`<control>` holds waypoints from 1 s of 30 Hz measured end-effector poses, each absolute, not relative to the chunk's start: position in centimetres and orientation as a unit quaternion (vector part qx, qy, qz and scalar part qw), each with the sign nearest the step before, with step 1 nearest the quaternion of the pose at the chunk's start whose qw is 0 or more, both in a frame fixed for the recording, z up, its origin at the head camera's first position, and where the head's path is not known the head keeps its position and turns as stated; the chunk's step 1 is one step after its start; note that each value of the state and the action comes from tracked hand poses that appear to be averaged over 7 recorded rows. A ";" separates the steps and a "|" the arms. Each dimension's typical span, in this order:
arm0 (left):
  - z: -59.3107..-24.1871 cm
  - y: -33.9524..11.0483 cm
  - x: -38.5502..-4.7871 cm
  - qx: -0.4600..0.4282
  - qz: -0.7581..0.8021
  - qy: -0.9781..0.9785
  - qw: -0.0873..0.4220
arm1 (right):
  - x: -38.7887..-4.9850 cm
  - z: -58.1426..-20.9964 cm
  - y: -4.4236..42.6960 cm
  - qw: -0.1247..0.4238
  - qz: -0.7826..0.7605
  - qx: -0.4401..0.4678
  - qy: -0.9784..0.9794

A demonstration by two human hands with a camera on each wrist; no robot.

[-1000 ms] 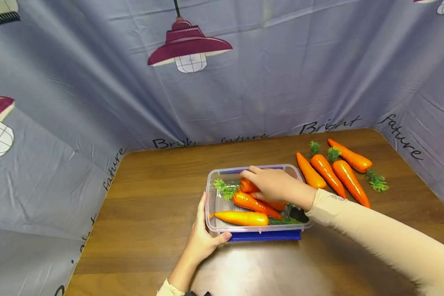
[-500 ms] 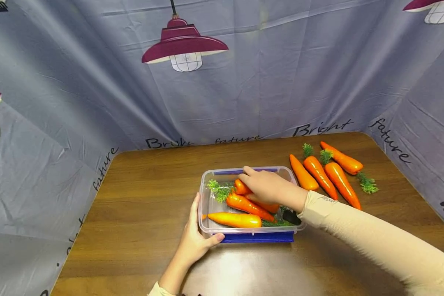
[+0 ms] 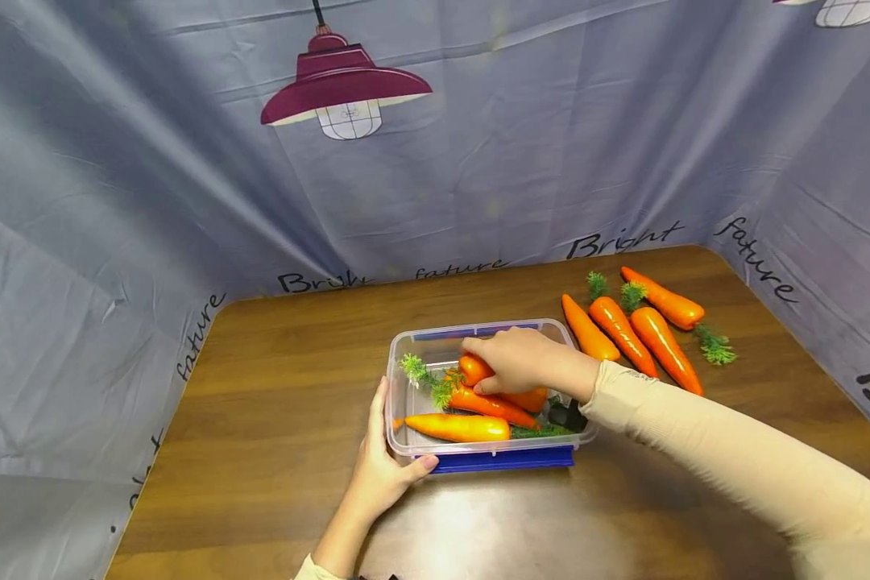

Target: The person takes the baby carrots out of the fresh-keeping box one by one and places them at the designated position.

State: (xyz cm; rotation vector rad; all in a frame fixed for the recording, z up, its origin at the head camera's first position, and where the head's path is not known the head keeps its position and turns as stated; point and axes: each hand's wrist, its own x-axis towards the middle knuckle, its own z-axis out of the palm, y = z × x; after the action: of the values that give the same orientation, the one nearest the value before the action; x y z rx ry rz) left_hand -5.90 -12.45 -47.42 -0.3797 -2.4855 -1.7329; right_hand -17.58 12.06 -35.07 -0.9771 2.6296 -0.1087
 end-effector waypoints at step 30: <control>-47.4 -12.3 -6.1 -0.120 -0.584 -0.801 0.050 | -16.9 -34.5 13.5 0.350 -0.147 -0.179 0.908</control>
State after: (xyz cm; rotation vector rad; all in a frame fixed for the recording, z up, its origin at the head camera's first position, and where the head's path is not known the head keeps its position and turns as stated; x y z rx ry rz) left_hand -6.12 -12.30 -47.38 -0.3651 -2.4398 -1.7783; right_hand -16.91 13.48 -34.49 -0.4628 2.3510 -0.3796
